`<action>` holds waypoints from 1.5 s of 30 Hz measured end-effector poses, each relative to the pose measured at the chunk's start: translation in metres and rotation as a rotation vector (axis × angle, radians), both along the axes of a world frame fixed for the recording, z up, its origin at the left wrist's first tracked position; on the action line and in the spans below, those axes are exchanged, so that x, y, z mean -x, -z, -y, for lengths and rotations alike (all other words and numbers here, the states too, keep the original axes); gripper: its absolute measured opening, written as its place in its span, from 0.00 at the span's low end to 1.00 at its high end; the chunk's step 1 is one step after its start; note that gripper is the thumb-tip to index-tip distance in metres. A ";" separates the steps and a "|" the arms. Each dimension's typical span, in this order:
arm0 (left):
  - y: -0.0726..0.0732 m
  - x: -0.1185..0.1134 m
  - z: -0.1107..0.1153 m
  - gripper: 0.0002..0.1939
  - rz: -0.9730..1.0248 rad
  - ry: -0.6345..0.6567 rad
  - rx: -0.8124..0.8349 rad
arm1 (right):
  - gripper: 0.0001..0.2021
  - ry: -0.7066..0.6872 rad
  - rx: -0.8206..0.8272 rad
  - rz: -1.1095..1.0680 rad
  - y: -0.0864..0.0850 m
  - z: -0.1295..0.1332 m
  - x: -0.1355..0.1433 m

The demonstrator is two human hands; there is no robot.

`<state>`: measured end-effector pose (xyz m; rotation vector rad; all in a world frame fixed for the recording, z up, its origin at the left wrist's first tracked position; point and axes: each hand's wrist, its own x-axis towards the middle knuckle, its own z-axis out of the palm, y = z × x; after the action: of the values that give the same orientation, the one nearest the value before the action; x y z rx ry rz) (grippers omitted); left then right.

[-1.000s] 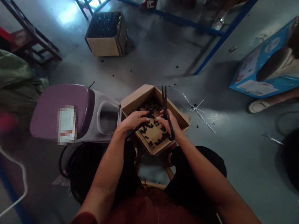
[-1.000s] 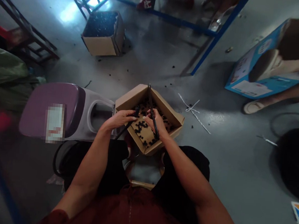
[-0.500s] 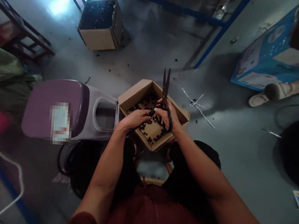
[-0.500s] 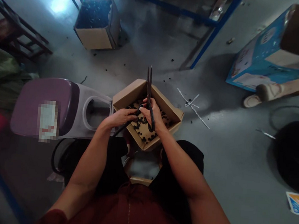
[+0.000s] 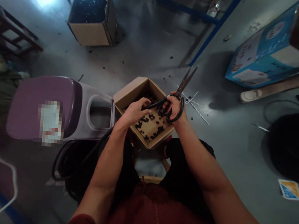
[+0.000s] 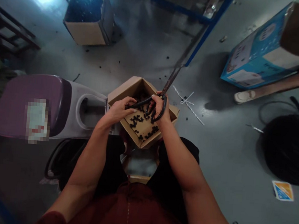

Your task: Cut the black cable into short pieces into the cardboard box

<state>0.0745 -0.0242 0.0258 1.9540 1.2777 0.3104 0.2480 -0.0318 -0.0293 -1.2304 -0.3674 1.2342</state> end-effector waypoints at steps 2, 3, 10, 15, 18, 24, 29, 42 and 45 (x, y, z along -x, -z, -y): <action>0.000 -0.001 0.001 0.13 -0.016 0.013 -0.067 | 0.16 -0.010 0.008 -0.024 0.001 0.001 0.001; 0.001 -0.001 0.001 0.12 -0.037 0.015 -0.107 | 0.16 -0.020 0.016 -0.043 0.002 0.001 0.001; 0.010 0.008 -0.001 0.12 -0.212 0.032 -0.237 | 0.16 -0.171 0.090 -0.023 0.009 0.004 0.008; 0.003 0.011 -0.001 0.13 -0.091 0.028 -0.110 | 0.17 -0.203 0.062 0.028 0.005 0.004 0.011; -0.002 0.014 -0.003 0.14 -0.078 -0.092 -0.132 | 0.17 -0.213 0.075 0.070 0.001 0.005 0.014; -0.009 0.032 -0.009 0.16 0.094 -0.372 -0.231 | 0.19 -0.319 0.057 0.230 -0.005 0.014 0.022; -0.008 0.045 -0.014 0.15 0.221 -0.459 -0.203 | 0.18 -0.551 0.053 0.345 -0.007 0.028 0.034; -0.001 0.055 -0.018 0.14 0.158 -0.445 -0.142 | 0.20 -0.831 -0.010 0.598 0.002 0.052 0.048; -0.001 0.053 -0.017 0.14 0.150 -0.408 -0.108 | 0.20 -0.821 -0.019 0.655 -0.003 0.049 0.044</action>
<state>0.0216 -0.0070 0.0265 1.7057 1.5802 0.7272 0.2035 -0.0811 -0.0265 -1.5075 -1.4705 1.4512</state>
